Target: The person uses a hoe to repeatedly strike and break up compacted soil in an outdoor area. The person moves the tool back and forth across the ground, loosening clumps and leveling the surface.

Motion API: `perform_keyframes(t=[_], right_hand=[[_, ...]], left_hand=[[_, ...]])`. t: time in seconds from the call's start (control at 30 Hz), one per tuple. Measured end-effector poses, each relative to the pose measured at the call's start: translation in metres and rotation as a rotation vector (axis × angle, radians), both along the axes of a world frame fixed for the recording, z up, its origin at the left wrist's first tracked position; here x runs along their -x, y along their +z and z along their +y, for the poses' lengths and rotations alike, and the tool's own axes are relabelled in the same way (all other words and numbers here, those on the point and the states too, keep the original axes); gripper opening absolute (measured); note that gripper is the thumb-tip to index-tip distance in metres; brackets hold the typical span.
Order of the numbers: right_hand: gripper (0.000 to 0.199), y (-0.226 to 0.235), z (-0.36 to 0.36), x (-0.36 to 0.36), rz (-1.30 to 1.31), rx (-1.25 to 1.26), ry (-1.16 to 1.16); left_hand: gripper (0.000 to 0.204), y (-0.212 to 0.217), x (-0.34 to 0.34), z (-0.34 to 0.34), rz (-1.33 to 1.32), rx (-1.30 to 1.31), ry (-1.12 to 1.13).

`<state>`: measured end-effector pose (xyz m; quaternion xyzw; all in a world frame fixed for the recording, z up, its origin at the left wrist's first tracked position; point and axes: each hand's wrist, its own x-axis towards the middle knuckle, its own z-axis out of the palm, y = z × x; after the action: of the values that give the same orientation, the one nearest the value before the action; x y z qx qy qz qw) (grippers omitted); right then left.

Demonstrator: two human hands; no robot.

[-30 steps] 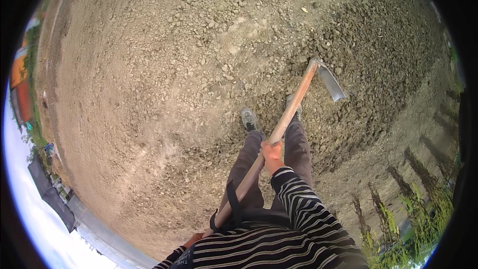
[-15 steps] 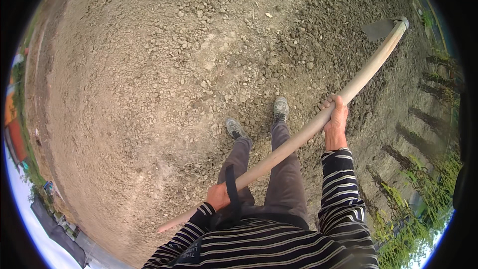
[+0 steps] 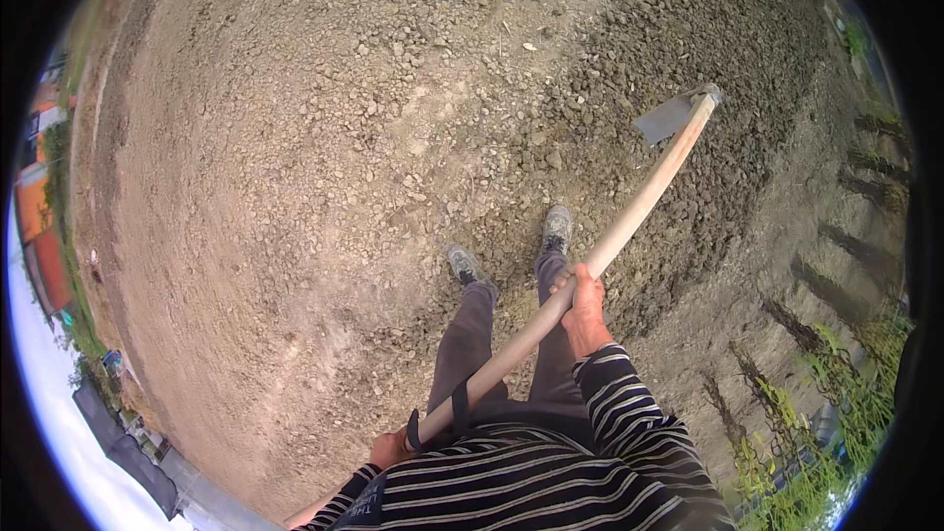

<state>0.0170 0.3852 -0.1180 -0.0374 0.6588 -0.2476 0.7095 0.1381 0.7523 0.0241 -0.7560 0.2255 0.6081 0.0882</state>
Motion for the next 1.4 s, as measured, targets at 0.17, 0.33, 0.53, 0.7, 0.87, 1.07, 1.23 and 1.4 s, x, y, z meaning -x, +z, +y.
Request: perform_keyframes(t=[0.17,0.33,0.53,0.7,0.87,1.07,1.23,1.4], right_hand=[[0.032,0.033,-0.107,0.004,0.287,0.459,0.151],[0.056,-0.002,-0.122,-0.002,0.633,0.631,0.491],[0.062,-0.091,-0.009,-0.021,0.676,0.174,0.92],[0.033,-0.074,-0.03,-0.004,0.262,-0.029,0.318],[0.024,0.008,-0.113,0.046,0.001,0.163,-0.069],[0.023,0.035,-0.206,0.092,0.04,0.463,-0.139],[0.022,-0.016,-0.148,0.084,0.09,0.196,-0.237],[0.013,-0.03,-0.036,0.068,-0.054,-0.181,-0.14]], left_hand=[[0.04,-0.057,0.01,-0.072,0.218,0.265,0.199],[0.033,-0.038,0.007,-0.112,0.407,0.199,0.347],[0.032,-0.036,0.034,-0.114,0.337,0.134,0.314],[0.032,-0.037,0.042,-0.104,0.286,0.186,0.273],[0.031,-0.04,0.026,-0.137,0.293,0.34,0.208],[0.032,-0.079,0.018,-0.215,0.175,0.671,-0.01],[0.036,-0.021,0.01,-0.195,0.06,0.157,-0.193],[0.036,0.067,0.011,-0.116,0.031,-0.174,-0.068]])
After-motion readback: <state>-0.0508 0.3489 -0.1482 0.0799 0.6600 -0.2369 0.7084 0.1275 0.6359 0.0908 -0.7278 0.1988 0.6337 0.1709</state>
